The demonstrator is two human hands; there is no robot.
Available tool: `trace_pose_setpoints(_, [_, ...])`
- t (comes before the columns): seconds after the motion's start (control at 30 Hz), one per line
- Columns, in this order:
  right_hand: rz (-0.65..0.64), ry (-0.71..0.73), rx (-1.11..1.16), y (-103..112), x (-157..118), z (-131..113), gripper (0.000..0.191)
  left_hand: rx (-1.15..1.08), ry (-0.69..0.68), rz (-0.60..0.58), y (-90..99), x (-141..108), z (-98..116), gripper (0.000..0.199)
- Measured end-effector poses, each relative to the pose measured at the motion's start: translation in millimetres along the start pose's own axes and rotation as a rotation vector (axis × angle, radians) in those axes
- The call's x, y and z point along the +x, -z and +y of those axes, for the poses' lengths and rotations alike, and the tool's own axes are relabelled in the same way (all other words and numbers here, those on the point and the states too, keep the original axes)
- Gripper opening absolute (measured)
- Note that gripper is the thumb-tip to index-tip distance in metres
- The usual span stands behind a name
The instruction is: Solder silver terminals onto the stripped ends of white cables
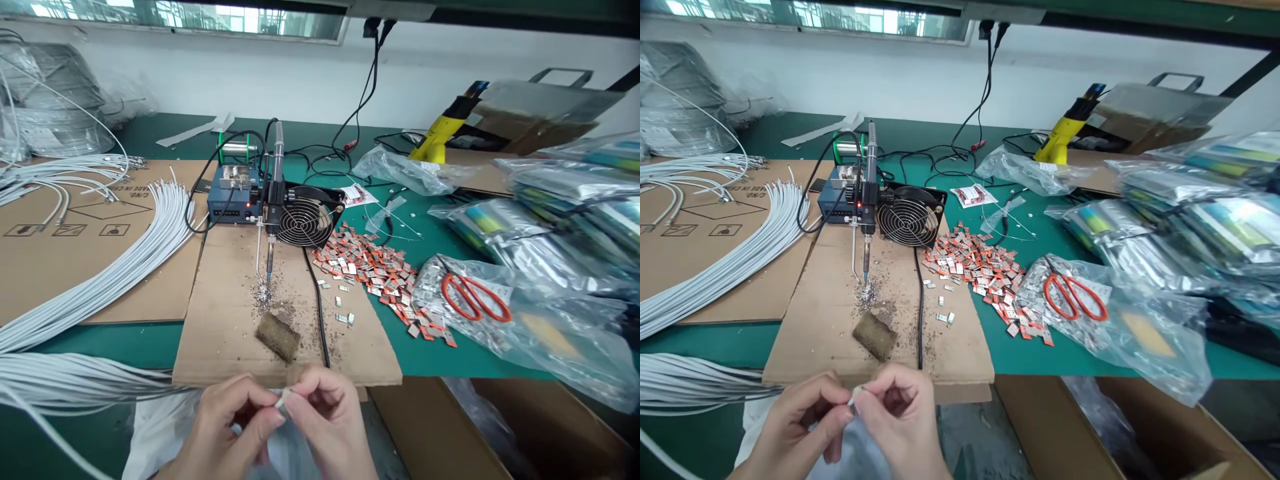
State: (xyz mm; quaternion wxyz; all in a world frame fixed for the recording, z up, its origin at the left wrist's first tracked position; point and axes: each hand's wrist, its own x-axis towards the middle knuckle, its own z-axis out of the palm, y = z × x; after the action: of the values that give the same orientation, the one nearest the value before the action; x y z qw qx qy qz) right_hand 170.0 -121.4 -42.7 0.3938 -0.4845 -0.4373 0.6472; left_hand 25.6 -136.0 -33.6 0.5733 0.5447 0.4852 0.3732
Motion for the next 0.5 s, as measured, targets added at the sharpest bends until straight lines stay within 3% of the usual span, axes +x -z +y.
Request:
trace_pose_setpoints(0.1, [0.141,0.168,0.144,11,4,-3,0.058,-0.136,0.150,0.090,-0.4,-2,9,0.043])
trace_pose_setpoints(0.17, [0.177,0.178,0.022,17,5,-9,0.054,-0.179,0.220,0.127,1.8,-2,13,0.046])
trace_pose_setpoints(0.2, [0.131,0.143,-0.097,18,5,-13,0.050,-0.188,0.227,0.134,3.4,-2,13,0.047])
trace_pose_setpoints(0.33, [-0.142,0.031,-0.449,8,3,-26,0.044,-0.094,0.083,0.077,11.3,-1,8,0.035])
trace_pose_setpoints(0.5, [-0.191,-0.002,-0.574,-1,4,-35,0.045,0.146,-0.134,-0.036,22.2,1,-1,0.021])
